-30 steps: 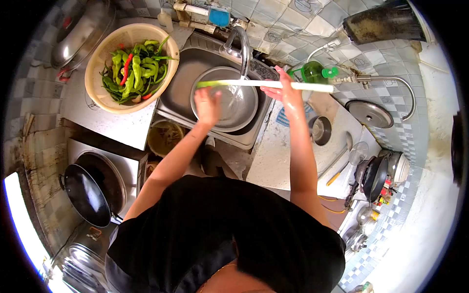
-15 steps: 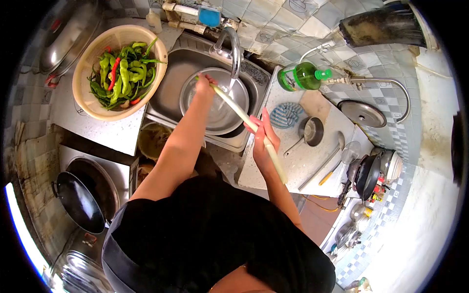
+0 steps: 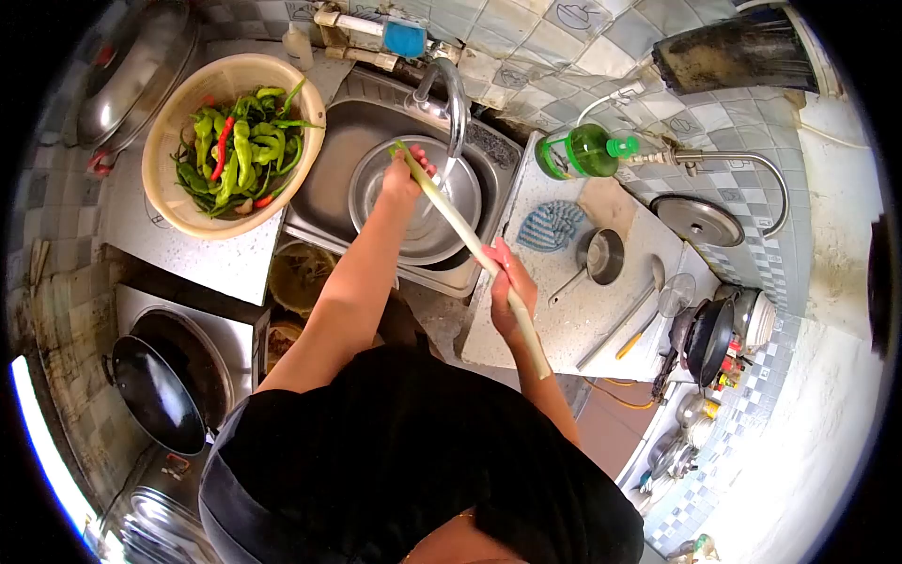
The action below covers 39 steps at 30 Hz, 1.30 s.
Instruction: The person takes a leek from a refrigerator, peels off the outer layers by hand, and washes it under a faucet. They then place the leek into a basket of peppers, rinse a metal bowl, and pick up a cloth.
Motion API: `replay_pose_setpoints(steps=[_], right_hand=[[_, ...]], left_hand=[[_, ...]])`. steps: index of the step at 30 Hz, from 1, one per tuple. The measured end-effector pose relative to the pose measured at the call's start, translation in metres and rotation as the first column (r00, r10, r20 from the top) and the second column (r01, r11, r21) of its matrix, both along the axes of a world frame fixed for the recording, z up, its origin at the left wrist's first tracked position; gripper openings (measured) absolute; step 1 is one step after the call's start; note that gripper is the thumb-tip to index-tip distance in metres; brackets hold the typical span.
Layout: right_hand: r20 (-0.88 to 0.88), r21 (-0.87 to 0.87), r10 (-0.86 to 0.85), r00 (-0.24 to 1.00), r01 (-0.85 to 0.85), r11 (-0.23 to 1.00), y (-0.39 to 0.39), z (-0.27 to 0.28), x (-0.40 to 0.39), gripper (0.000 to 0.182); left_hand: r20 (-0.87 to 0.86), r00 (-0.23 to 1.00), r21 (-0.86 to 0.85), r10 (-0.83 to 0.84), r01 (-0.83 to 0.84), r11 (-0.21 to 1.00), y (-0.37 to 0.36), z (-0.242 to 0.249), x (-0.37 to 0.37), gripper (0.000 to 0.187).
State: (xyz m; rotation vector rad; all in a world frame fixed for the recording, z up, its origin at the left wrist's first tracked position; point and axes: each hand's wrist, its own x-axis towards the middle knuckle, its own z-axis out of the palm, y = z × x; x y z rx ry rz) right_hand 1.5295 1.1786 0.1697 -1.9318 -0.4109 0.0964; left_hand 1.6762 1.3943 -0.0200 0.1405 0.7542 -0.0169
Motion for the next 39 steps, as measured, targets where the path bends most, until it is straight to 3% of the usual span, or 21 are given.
replay_pose_setpoints(steps=[1, 2, 3, 5, 6, 9, 10, 13, 14, 17, 20, 23, 25, 27, 29, 31, 34, 35, 37, 39], right_hand=[[-0.002, 0.001, 0.001, 1.000, -0.001, 1.000, -0.006, 0.000, 0.002, 0.042], [0.050, -0.100, 0.067, 0.996, -0.062, 0.993, -0.014, 0.004, 0.004, 0.041], [0.100, -0.203, 0.139, 0.985, -0.117, 0.972, -0.019, 0.010, 0.007, 0.040], [0.076, -0.233, 0.145, 0.987, -0.124, 0.965, -0.022, 0.018, 0.003, 0.038], [0.097, -0.231, 0.141, 0.985, -0.116, 0.966, -0.022, 0.019, 0.001, 0.037], [0.110, -0.238, 0.138, 0.984, -0.108, 0.965, -0.023, 0.024, -0.005, 0.036], [0.102, -0.244, 0.135, 0.986, -0.106, 0.964, -0.022, 0.028, -0.007, 0.036], [0.170, -0.220, 0.163, 0.972, -0.124, 0.968, -0.018, 0.044, -0.016, 0.036], [0.172, -0.224, 0.159, 0.972, -0.118, 0.967, -0.019, 0.048, -0.019, 0.036], [0.090, -0.152, 0.076, 0.993, -0.062, 0.986, -0.026, 0.058, -0.031, 0.033], [0.043, -0.177, 0.079, 0.996, -0.070, 0.982, -0.029, 0.063, -0.036, 0.030], [-0.012, -0.191, -0.009, 1.000, 0.006, 0.982, -0.034, 0.059, -0.038, 0.028], [-0.052, -0.011, -0.201, 0.978, 0.201, 0.980, -0.040, 0.052, -0.041, 0.027], [-0.081, 0.033, -0.228, 0.970, 0.232, 0.972, -0.051, 0.044, -0.043, 0.029], [-0.209, 0.294, -0.319, 0.924, 0.371, 0.881, -0.058, 0.038, -0.046, 0.029], [-0.184, 0.290, -0.303, 0.935, 0.346, 0.892, -0.060, 0.036, -0.049, 0.031], [-0.159, 0.271, -0.254, 0.954, 0.290, 0.918, -0.050, 0.034, -0.055, 0.034], [-0.157, 0.268, -0.256, 0.954, 0.291, 0.919, -0.046, 0.033, -0.056, 0.034], [-0.199, 0.367, -0.300, 0.933, 0.354, 0.860, -0.038, 0.029, -0.056, 0.034], [-0.289, 0.430, -0.349, 0.892, 0.446, 0.785, -0.032, 0.026, -0.051, 0.034]], left_hand=[[-0.046, 0.999, 0.024, -0.010, 0.011, 1.000, 0.001, 0.007, -0.001, 0.042], [0.053, 0.998, -0.009, -0.022, 0.023, 1.000, 0.008, -0.008, -0.003, 0.031], [0.051, 0.998, -0.009, -0.025, 0.025, 1.000, 0.009, 0.001, -0.006, 0.031], [0.179, 0.983, -0.078, -0.029, 0.043, 0.996, 0.013, 0.015, -0.005, 0.018], [0.308, 0.949, 0.050, -0.059, 0.046, 0.998, 0.008, 0.013, -0.004, 0.016], [0.219, 0.974, -0.010, -0.055, 0.059, 0.998, -0.011, 0.019, -0.003, 0.012], [0.119, 0.993, 0.044, -0.024, 0.019, 0.999, -0.020, 0.016, 0.001, 0.012], [0.138, 0.989, -0.033, -0.056, 0.061, 0.998, -0.033, -0.022, 0.002, 0.021], [-0.037, 0.997, 0.023, -0.066, 0.067, 0.997, -0.038, -0.003, 0.003, 0.028], [-0.153, 0.982, -0.055, -0.113, 0.105, 0.993, -0.047, 0.017, -0.001, 0.024], [-0.058, 0.994, -0.139, -0.090, 0.081, 0.987, -0.049, 0.015, -0.004, 0.025], [0.046, 0.997, -0.094, -0.066, 0.071, 0.993, -0.045, 0.010, -0.007, 0.027], [0.129, 0.989, -0.024, -0.078, 0.082, 0.996, -0.041, 0.004, -0.009, 0.027], [0.184, 0.983, 0.120, 0.000, -0.022, 0.992, -0.038, 0.025, -0.014, 0.031], [0.241, 0.970, 0.098, -0.009, -0.015, 0.995, -0.039, 0.031, -0.015, 0.039], [0.133, 0.989, 0.072, -0.059, 0.050, 0.996, -0.043, 0.038, -0.013, 0.033], [0.043, 0.993, 0.053, -0.108, 0.105, 0.993, -0.050, -0.014, 0.003, 0.029], [0.045, 0.993, 0.049, -0.109, 0.107, 0.993, -0.048, -0.008, 0.001, 0.029], [-0.092, 0.996, -0.061, 0.007, -0.012, 0.998, -0.040, 0.011, -0.003, 0.048], [0.005, 0.999, -0.116, -0.053, 0.054, 0.992, -0.033, 0.023, -0.010, 0.056]])
